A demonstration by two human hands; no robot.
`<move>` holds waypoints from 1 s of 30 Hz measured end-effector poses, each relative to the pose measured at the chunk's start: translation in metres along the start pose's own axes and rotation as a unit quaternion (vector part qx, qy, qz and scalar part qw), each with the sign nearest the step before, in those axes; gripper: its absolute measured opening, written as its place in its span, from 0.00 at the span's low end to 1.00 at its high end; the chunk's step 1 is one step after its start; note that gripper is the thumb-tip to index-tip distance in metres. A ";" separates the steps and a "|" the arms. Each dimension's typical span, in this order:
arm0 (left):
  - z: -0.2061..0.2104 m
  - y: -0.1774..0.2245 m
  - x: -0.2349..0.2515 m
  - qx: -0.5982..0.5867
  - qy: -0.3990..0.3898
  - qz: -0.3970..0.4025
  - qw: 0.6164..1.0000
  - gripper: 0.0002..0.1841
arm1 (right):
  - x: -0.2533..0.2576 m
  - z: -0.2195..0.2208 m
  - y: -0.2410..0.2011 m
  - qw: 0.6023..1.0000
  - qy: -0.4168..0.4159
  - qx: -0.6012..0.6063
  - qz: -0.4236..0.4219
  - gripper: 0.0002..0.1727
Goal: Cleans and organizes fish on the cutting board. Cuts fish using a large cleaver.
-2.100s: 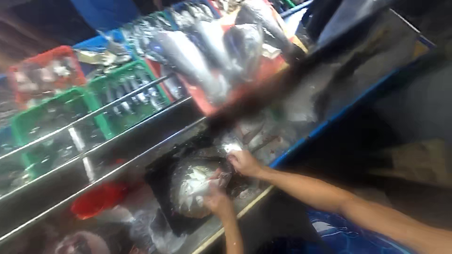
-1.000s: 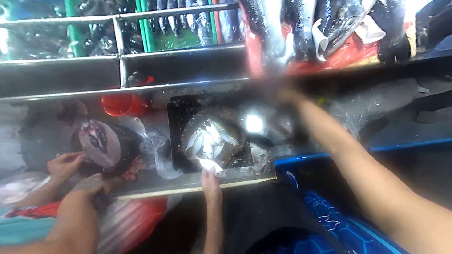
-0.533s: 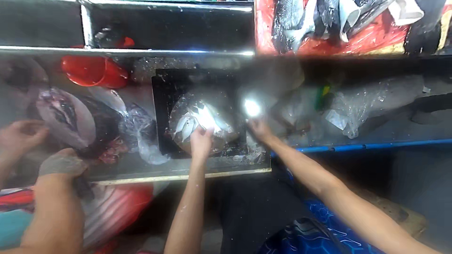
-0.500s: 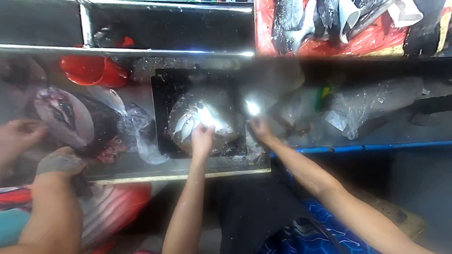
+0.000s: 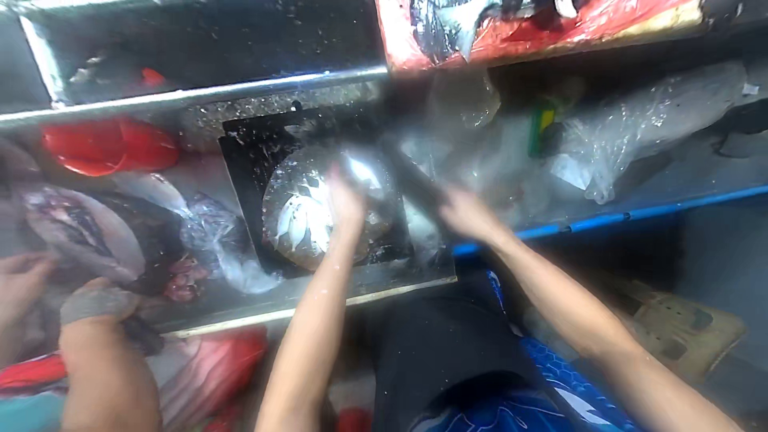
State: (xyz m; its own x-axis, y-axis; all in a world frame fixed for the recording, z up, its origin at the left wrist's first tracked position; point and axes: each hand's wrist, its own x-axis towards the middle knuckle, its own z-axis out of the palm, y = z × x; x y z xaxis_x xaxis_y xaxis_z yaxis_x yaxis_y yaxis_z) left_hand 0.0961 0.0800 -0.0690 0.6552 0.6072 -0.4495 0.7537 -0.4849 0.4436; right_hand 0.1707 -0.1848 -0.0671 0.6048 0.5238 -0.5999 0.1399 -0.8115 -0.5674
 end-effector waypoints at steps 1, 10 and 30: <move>-0.004 -0.002 0.000 0.035 -0.003 0.040 0.999 0.31 | -0.004 0.006 -0.002 1.000 -0.006 -0.016 -0.011 0.23; -0.009 -0.051 0.033 0.101 -0.090 0.342 0.930 0.11 | -0.039 0.019 -0.016 1.000 -0.016 -0.016 0.006 0.16; 0.001 -0.049 0.034 0.087 -0.074 0.312 0.943 0.09 | -0.012 0.009 -0.020 0.994 -0.092 -0.054 0.032 0.18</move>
State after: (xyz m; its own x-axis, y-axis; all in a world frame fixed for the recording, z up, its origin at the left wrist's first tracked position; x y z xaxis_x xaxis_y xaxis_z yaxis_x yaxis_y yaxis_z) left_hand 0.0809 0.1239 -0.1066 0.9642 0.0805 -0.2527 0.2074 -0.8230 0.5289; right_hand 0.1534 -0.1730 -0.0534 0.4624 0.5013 -0.7314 0.1959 -0.8622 -0.4671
